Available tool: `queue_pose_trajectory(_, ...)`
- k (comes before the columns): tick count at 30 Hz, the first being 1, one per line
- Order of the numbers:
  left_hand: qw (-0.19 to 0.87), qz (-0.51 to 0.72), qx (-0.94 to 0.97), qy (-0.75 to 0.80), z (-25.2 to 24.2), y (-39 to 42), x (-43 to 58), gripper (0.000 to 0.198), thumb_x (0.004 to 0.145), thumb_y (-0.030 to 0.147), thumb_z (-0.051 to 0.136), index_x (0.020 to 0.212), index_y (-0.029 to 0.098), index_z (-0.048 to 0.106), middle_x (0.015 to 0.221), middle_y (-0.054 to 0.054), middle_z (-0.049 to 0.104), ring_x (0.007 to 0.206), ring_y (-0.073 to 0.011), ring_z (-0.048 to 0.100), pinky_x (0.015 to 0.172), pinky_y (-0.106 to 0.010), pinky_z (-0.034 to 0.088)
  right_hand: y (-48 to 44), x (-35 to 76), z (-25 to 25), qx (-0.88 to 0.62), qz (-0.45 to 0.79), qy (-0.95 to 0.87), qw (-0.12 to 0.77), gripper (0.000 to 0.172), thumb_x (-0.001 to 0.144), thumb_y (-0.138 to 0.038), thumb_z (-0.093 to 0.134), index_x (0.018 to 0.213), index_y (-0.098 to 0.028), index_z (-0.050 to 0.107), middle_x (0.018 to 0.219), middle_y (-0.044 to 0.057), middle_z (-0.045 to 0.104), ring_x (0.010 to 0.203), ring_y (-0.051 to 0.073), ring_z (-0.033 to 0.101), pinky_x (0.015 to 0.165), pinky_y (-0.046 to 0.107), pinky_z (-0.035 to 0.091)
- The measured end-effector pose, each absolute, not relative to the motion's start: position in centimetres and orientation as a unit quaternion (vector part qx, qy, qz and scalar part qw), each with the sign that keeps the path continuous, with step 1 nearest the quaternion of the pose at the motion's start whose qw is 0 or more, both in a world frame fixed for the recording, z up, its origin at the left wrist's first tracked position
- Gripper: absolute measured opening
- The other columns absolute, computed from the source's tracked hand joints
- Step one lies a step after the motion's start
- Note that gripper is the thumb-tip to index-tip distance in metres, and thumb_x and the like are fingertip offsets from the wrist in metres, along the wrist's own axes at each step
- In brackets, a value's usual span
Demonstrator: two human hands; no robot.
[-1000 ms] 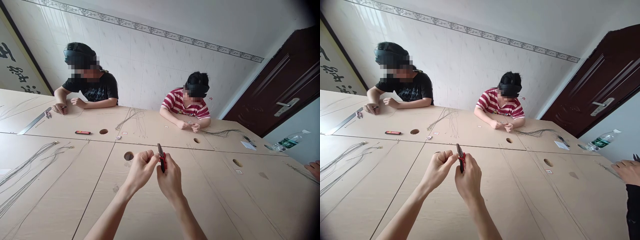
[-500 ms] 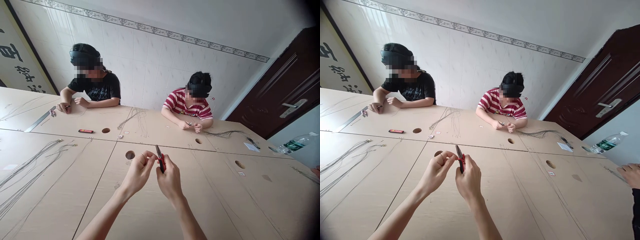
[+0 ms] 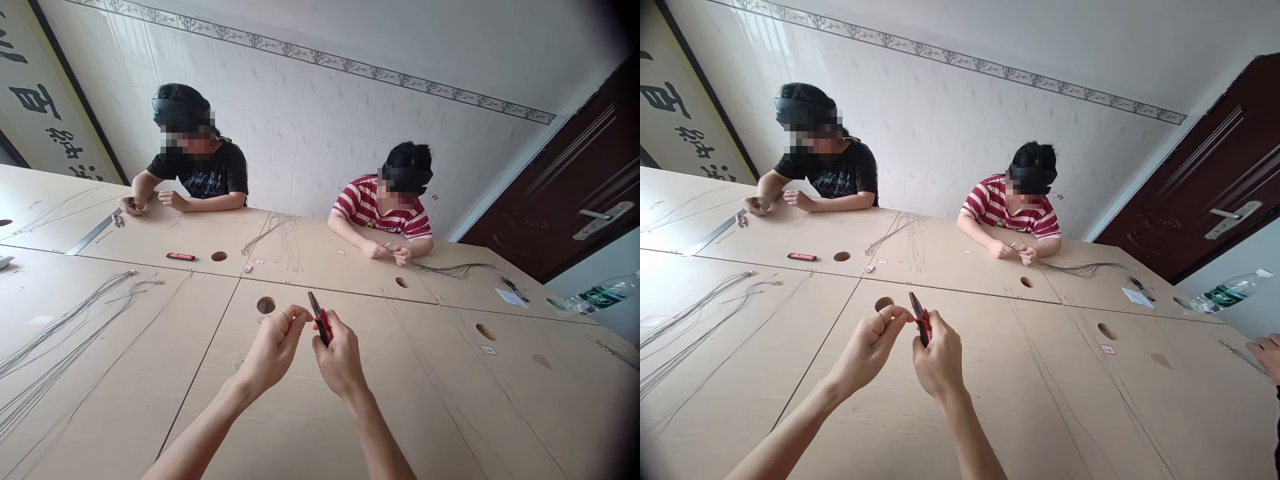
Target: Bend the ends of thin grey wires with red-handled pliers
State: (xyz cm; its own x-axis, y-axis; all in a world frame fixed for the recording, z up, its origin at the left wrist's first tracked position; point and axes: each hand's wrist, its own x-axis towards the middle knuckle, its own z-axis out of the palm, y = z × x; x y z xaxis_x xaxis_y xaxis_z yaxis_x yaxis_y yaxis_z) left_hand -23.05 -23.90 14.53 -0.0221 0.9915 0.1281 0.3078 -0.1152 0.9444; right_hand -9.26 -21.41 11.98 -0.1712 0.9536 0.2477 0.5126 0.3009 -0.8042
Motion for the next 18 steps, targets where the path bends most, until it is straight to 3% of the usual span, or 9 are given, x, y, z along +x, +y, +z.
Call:
queue_pose_trajectory(8,0.356,0.458,0.597,0.554,14.0,-24.1,-23.3,0.036,0.095,0.045,0.038,0.089,0.019,0.061,0.053,0.007,0.026,0.047,-0.0109,0.019,0.043,-0.023,0.018,-21.4,-9.4,11.9,-0.499,0.324,-0.7,0.396,0.02,0.07,-0.013,0.044,0.084,-0.021,0.054,0.072,-0.002,0.058,0.052,0.012,0.043,0.05,0.024,0.034)
queue_pose_trajectory(18,0.349,0.495,0.585,0.54,13.4,-24.2,-23.8,0.033,0.093,0.042,0.045,0.086,0.017,0.065,0.054,0.007,0.028,0.048,-0.0096,0.02,0.045,-0.023,0.02,-21.3,-9.9,11.7,-0.482,0.355,-0.689,0.409,0.01,0.07,-0.014,0.044,0.075,-0.023,0.047,0.058,-0.007,0.042,0.047,0.011,0.035,0.048,0.023,0.032)
